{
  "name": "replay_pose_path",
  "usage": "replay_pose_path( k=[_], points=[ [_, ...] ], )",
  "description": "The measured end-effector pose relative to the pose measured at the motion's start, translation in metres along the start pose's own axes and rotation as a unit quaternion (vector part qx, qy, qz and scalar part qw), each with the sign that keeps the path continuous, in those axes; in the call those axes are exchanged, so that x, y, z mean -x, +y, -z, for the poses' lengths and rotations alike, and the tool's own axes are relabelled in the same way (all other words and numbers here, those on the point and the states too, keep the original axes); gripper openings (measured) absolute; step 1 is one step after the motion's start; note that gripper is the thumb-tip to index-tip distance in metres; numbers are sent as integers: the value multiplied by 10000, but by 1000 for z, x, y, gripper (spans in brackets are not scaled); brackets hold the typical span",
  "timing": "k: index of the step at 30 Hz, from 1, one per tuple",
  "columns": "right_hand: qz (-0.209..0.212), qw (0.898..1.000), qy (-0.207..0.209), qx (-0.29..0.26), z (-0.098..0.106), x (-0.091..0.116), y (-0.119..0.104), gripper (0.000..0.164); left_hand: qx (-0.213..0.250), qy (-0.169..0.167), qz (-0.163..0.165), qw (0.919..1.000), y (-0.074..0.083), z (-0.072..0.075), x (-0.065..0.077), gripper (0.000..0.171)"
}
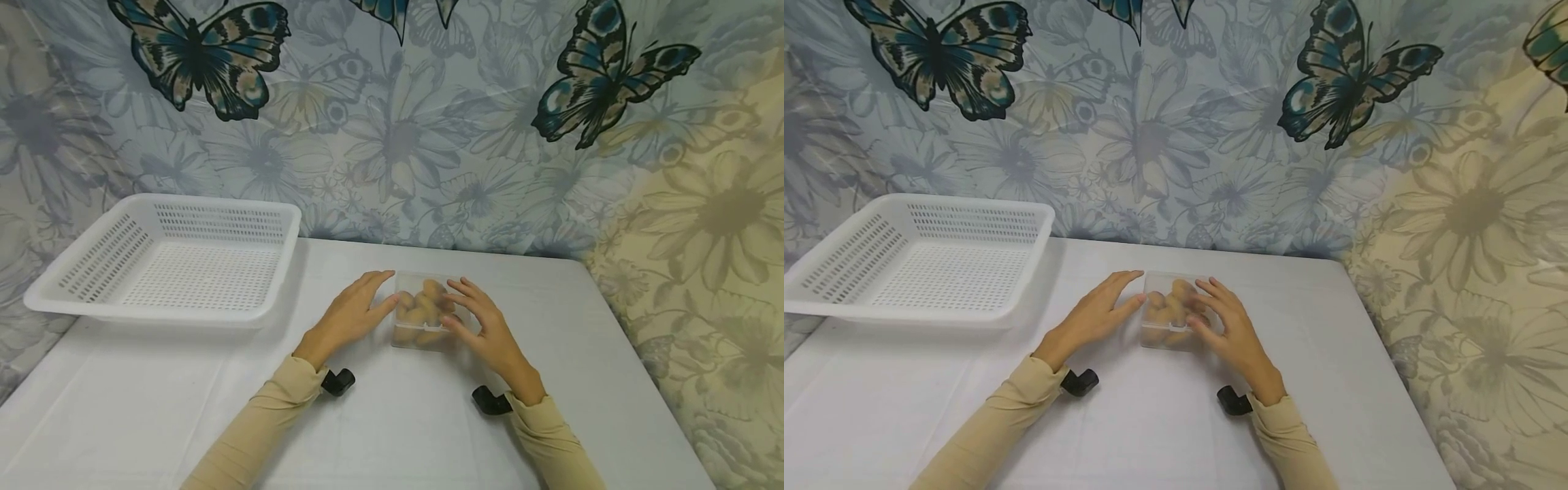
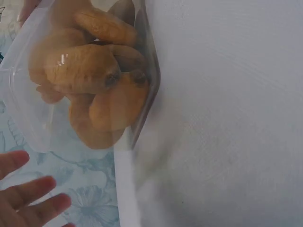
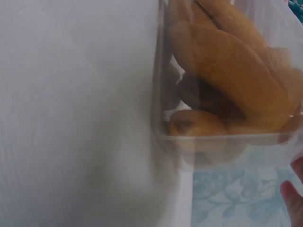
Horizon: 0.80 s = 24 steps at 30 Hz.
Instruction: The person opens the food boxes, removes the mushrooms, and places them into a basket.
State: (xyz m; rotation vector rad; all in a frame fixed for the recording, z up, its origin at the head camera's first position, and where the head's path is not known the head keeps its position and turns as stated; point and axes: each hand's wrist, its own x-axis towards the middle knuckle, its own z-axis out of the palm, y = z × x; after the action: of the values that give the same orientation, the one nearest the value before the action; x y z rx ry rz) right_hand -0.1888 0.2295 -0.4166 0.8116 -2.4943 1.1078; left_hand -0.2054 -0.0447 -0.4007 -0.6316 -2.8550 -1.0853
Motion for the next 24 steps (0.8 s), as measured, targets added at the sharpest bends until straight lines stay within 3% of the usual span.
replay_pose_path(
  k=[4, 7, 13, 18, 24],
  points=[
    [272, 9993, -18, -254, -5, 0, 1, 47, 249, -412, -26, 9988, 0, 0, 1, 64],
    [349, 9989, -44, -305, -7, 0, 2, 56, 321, -536, -81, 9980, -1, 0, 1, 68],
    [-215, 9980, -136, -571, -9, 1, 7, 81, 167, -559, -416, 9974, 2, -2, 2, 72],
    [-619, 9942, -202, -860, -10, 1, 10, 89, -195, -196, -1005, 9945, 5, -8, 2, 72],
    [-905, 9895, -319, -1086, -8, 2, 10, 91, -563, 260, -1928, 9793, 7, -22, 2, 63]
  ],
)
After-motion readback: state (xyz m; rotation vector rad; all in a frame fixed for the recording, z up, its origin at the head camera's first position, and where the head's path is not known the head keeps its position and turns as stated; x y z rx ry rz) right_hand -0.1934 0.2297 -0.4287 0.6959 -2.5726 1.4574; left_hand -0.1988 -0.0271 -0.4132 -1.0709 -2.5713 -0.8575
